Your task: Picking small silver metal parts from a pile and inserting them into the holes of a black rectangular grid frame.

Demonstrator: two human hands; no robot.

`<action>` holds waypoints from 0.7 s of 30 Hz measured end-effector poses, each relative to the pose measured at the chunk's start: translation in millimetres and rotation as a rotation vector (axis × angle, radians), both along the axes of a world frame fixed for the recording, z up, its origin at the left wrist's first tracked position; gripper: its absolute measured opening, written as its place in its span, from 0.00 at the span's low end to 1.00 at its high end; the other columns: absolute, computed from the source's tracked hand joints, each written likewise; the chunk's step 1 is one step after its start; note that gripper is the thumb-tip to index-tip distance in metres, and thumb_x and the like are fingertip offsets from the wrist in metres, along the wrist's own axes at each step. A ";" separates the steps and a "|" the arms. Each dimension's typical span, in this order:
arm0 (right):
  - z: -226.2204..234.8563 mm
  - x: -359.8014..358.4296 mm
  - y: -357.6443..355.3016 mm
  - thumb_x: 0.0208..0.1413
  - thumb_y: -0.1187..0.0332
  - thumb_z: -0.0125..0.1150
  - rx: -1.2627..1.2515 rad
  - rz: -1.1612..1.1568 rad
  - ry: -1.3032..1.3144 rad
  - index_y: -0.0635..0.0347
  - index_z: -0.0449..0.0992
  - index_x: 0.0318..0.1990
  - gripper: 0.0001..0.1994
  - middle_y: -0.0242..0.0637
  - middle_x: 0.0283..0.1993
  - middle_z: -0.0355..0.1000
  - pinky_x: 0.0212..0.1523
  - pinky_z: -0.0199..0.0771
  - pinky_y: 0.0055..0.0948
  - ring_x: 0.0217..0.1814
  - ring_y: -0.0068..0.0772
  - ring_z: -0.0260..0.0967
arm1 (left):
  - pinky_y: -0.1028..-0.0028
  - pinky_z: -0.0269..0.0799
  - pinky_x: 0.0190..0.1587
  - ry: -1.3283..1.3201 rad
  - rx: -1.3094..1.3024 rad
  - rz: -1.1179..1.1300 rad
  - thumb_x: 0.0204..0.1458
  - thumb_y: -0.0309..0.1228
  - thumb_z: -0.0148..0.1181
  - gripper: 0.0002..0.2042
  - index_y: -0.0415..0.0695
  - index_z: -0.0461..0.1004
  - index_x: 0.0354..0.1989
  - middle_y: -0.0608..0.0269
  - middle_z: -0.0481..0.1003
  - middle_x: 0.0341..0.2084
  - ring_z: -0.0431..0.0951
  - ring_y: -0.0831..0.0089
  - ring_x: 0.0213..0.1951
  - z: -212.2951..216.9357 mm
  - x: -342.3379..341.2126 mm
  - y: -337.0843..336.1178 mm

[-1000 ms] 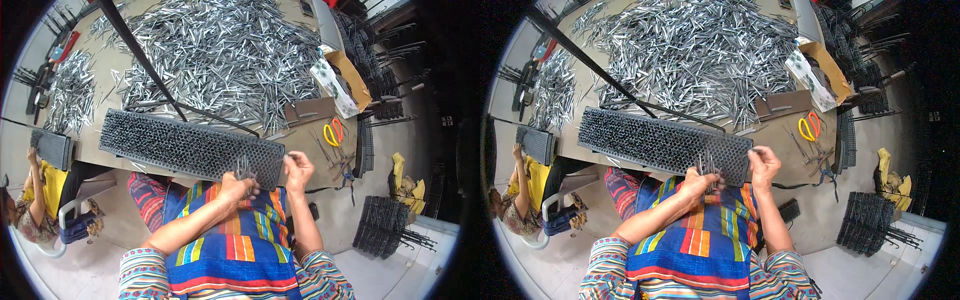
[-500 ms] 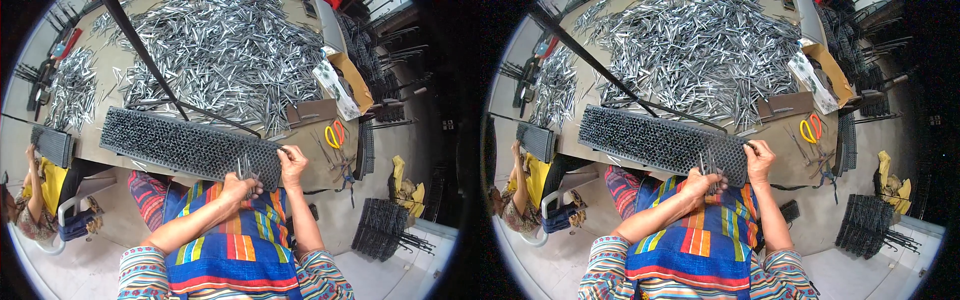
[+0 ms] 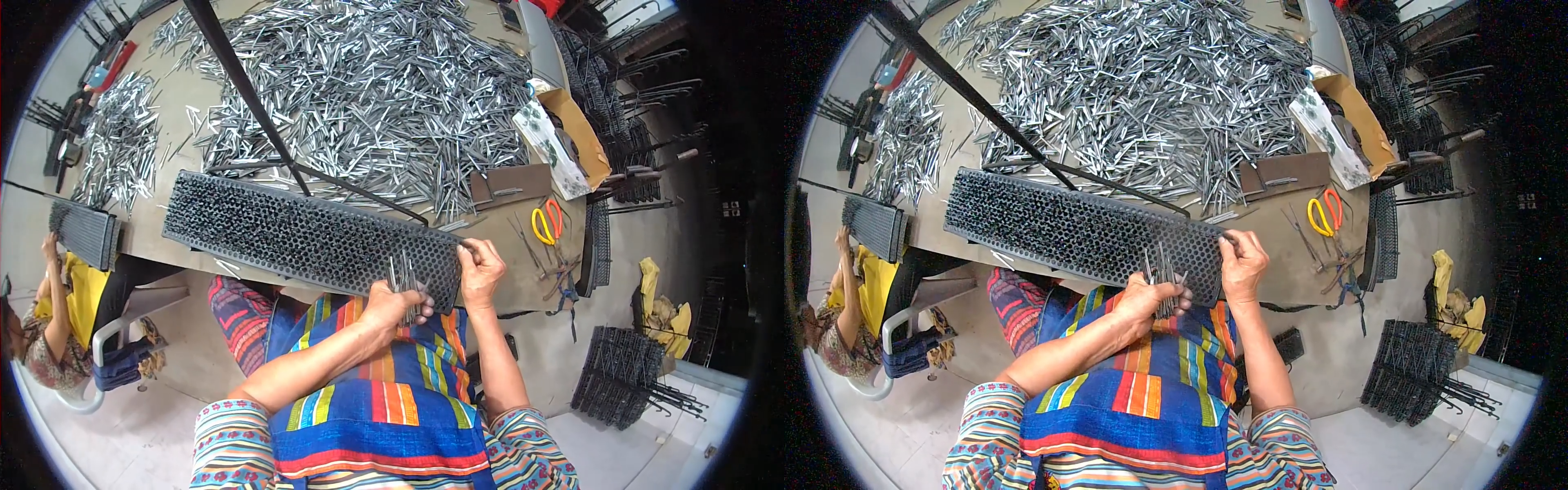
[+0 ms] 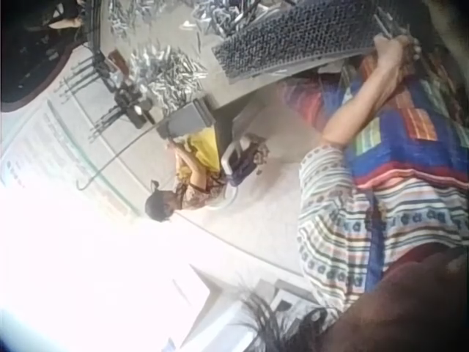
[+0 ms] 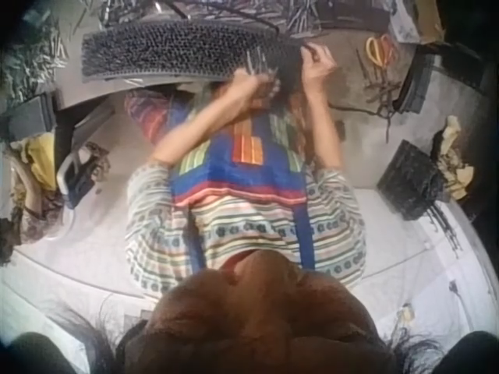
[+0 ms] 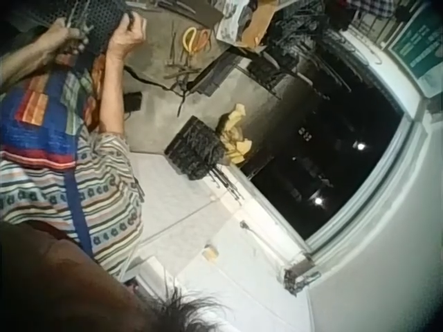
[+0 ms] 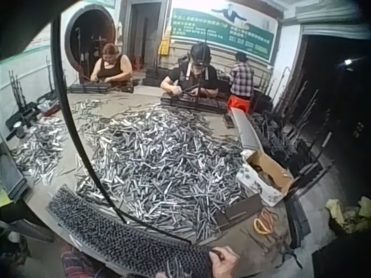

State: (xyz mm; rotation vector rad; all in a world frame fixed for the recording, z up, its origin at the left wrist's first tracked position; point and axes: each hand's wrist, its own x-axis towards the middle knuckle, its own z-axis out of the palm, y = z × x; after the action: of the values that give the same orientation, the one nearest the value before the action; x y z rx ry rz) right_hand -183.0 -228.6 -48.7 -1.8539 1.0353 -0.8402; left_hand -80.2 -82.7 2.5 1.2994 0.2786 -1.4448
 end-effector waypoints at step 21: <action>-17.8 -11.2 -7.8 0.49 0.79 0.62 0.030 -0.109 -0.198 0.65 0.75 0.31 0.02 0.30 0.24 0.70 0.22 0.61 0.19 0.21 0.15 0.61 | 0.75 0.71 0.21 -0.245 -0.001 -0.096 0.47 0.17 0.53 0.06 0.36 0.75 0.31 0.58 0.78 0.22 0.77 0.73 0.21 9.3 -6.8 3.7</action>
State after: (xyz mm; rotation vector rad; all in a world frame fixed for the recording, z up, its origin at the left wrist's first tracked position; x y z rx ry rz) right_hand -194.2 -236.4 -66.5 -1.6629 1.0245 -1.0443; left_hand -87.0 -79.0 11.8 1.4896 0.0529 -1.3473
